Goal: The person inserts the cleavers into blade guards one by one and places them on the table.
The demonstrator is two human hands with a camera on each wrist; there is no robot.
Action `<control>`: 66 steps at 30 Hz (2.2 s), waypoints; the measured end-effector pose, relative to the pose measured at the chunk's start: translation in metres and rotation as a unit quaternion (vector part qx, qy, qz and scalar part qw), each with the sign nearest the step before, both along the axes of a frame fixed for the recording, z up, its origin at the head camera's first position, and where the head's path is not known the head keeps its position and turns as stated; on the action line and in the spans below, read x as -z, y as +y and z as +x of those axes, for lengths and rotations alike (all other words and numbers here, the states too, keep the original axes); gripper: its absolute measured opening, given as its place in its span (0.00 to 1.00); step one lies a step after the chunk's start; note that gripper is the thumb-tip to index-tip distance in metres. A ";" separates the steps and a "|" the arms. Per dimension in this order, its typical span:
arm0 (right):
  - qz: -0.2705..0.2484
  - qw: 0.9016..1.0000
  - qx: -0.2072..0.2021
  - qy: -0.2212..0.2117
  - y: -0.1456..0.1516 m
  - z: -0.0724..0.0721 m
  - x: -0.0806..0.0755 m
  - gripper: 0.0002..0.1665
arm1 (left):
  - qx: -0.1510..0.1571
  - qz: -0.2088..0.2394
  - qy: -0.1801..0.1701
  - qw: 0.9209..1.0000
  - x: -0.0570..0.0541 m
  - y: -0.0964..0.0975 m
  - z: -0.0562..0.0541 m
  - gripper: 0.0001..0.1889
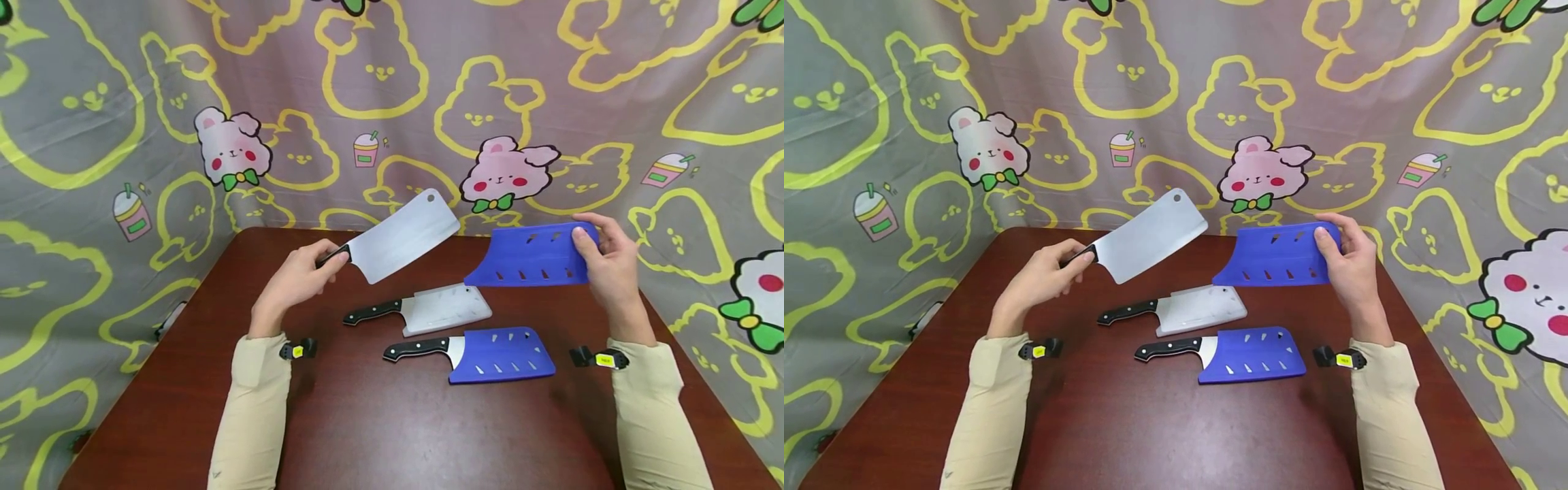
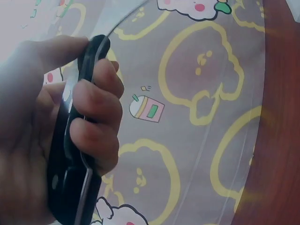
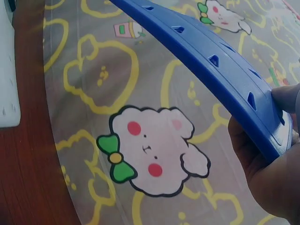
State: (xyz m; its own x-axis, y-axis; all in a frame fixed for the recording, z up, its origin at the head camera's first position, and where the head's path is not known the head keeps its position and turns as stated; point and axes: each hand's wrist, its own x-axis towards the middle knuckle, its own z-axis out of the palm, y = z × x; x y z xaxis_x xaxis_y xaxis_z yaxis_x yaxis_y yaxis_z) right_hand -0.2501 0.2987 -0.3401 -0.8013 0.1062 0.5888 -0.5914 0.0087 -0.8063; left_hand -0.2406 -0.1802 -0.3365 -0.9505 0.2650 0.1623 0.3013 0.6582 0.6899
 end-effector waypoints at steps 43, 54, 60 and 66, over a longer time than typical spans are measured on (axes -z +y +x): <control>-0.071 0.992 -0.103 0.019 -0.016 0.004 -0.002 0.15 | 0.071 0.059 -0.022 0.995 -0.002 0.010 0.003 0.11; -0.085 0.992 -0.094 0.010 -0.016 0.003 -0.001 0.15 | 0.091 0.050 -0.008 0.995 -0.002 0.012 0.004 0.13; -0.109 0.991 -0.083 -0.002 -0.017 0.002 -0.001 0.15 | 0.129 0.051 -0.031 0.990 -0.005 0.009 0.008 0.14; -0.108 0.991 -0.076 0.001 -0.015 0.003 -0.003 0.15 | 0.158 0.049 -0.063 0.984 -0.007 0.005 0.009 0.15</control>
